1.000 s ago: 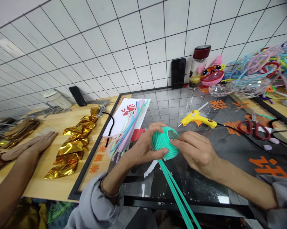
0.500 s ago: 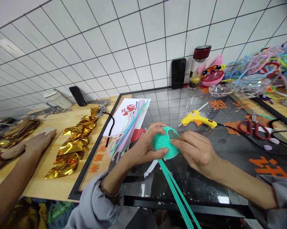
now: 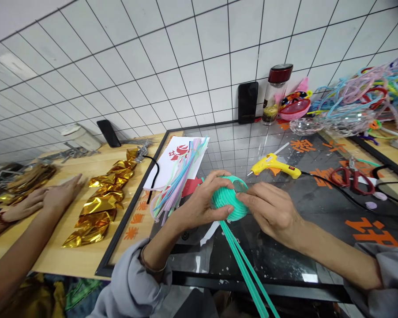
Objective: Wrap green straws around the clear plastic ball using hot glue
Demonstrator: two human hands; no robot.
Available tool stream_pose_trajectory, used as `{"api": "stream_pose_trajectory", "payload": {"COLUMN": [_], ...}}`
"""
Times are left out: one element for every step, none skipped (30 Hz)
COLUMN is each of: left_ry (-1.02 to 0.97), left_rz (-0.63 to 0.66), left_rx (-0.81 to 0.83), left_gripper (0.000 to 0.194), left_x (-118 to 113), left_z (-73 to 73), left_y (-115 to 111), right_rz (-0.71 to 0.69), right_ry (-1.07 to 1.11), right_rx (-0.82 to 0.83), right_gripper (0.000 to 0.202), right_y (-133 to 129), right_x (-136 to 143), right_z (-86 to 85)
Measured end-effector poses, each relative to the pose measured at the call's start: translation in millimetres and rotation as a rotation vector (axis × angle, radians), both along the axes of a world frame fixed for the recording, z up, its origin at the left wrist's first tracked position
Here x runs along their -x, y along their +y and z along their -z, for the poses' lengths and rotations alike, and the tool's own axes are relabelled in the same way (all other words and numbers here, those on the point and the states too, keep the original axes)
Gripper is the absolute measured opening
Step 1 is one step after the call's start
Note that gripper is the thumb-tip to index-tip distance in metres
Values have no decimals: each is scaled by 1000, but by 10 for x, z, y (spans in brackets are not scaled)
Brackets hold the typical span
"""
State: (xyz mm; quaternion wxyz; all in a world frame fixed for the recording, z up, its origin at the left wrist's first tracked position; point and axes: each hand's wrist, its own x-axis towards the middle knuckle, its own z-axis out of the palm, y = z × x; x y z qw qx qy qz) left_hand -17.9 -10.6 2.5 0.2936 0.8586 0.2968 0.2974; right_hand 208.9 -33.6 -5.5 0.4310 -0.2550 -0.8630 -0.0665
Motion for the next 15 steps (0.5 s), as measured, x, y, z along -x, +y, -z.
{"api": "stream_pose_trajectory", "payload": {"left_ry": [-3, -8, -16, -28, -39, -47, -52, -52, -51, -49, -47, -48, -53, -58, -66], "left_rz": [2, 6, 13, 23, 33, 40, 42, 39, 32, 25, 19, 17, 19, 24, 29], "left_rx": [4, 6, 7, 4, 2, 2, 9, 20, 35, 50, 65, 75, 82, 87, 89], "left_gripper": [37, 37, 37, 37, 37, 37, 38, 38, 38, 39, 38, 38, 38, 37, 37], "left_x": [-2, -5, -8, -10, -12, -12, -11, -8, -3, 2, 9, 15, 22, 28, 34], "left_z": [-2, -5, -9, -12, -13, -13, -12, -10, -7, -4, 0, 3, 6, 9, 13], "left_y": [1, 2, 4, 5, 6, 7, 8, 10, 12, 16, 21, 27, 36, 45, 56], "right_rz": [-2, -7, -13, -21, -36, -57, -75, -86, -84, -66, -34, 3, 34, 49, 45], "right_ry": [-2, -3, 0, 11, 32, 64, 104, 144, 178, 203, 217, 221, 218, 209, 194], "right_rx": [7, 16, 30, 50, 79, 117, 165, 221, 279, 335, 390, 438, 487, 533, 576], "right_gripper": [23, 22, 20, 18, 17, 19, 21, 25, 28, 30, 31, 32, 33, 35, 36], "right_y": [-3, -7, -13, -20, -27, -33, -34, -31, -22, -6, 15, 40, 66, 91, 112], "right_x": [2, 4, 4, 1, -3, -11, -23, -37, -52, -69, -84, -97, -106, -111, -111], "right_z": [2, 3, 2, -2, -7, -14, -20, -23, -22, -14, 2, 26, 55, 88, 121]}}
